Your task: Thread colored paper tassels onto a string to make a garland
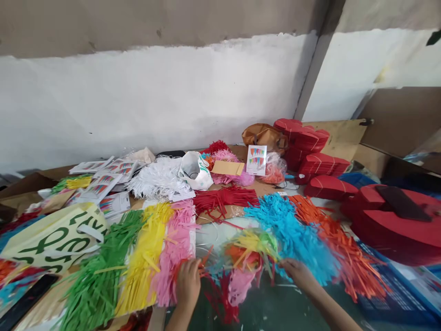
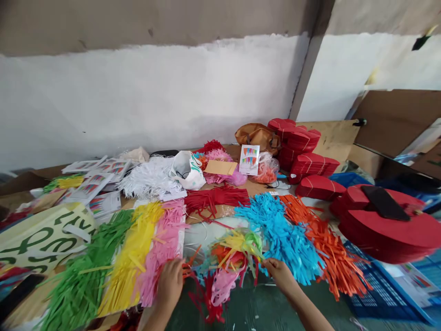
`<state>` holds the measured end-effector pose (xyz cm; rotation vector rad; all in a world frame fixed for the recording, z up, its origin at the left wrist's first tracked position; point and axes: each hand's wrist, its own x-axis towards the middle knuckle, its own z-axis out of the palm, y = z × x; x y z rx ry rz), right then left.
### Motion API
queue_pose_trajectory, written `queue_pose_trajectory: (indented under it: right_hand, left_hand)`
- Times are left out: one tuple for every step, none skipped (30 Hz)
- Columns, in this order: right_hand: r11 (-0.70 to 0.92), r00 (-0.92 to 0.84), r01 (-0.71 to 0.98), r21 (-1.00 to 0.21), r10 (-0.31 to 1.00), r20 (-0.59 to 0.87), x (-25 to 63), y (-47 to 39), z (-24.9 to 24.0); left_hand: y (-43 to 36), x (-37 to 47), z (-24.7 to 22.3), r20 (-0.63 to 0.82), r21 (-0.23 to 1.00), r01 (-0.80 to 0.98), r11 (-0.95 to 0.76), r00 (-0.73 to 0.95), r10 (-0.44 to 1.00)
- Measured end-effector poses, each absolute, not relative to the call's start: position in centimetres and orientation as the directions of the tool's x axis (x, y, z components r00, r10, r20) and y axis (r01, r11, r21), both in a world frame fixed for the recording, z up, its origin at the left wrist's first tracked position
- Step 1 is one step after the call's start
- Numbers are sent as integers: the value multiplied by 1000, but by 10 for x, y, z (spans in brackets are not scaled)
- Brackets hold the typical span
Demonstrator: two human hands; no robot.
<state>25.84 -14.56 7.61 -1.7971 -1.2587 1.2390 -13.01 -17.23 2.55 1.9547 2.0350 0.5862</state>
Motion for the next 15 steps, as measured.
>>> queue_pose_trajectory:
  right_hand:
    - [-368,104,361,-857,929,-355,258,-150,77]
    - [-373,102,365,-853,927,-362,258,-154,78]
    - [-377,107,371,-848,925,-365,256,-158,79]
    - [-380,119,376,-845,924,-363,253,-162,80]
    - [-382,131,380,-843,924,-359,249,-165,81]
    - [-381,143,385,-841,925,-353,244,-167,82]
    - [-377,153,391,-839,926,-345,238,-169,83]
    - [-369,162,398,-840,929,-332,232,-171,85]
    - [-356,168,404,-842,934,-314,226,-174,87]
    - [-341,174,409,-847,940,-294,221,-176,90]
    - [-326,184,413,-850,944,-272,217,-178,94]
    - [-314,201,419,-852,947,-250,214,-181,98]
    - [-304,225,427,-852,948,-225,215,-183,103]
    - [-297,257,440,-847,946,-198,218,-187,109]
    - [-291,294,457,-840,941,-166,223,-191,115]
  left_hand:
    - [-160,-141,32,81,445,895,4,-44,996]
    - [-147,-151,39,60,442,897,-21,-6,998]
    - [-133,-160,44,31,443,895,-53,44,999]
    - [-120,-167,47,1,444,893,-78,87,996]
    - [-107,-171,50,-28,443,892,-92,116,993]
    - [-97,-173,50,-54,436,896,-89,125,991]
    - [-88,-172,49,-75,424,903,-70,112,991]
    - [-81,-170,47,-91,410,911,-40,85,992]
    - [-76,-167,45,-102,398,917,-5,50,994]
    - [-73,-163,42,-110,395,918,29,16,994]
    - [-71,-160,39,-117,402,914,59,-13,993]
    - [-69,-157,38,-121,423,902,85,-37,992]
    - [-67,-156,38,-126,455,884,109,-57,990]
    - [-65,-158,40,-129,498,858,130,-75,989]
    - [-62,-163,44,-131,547,823,152,-96,987]
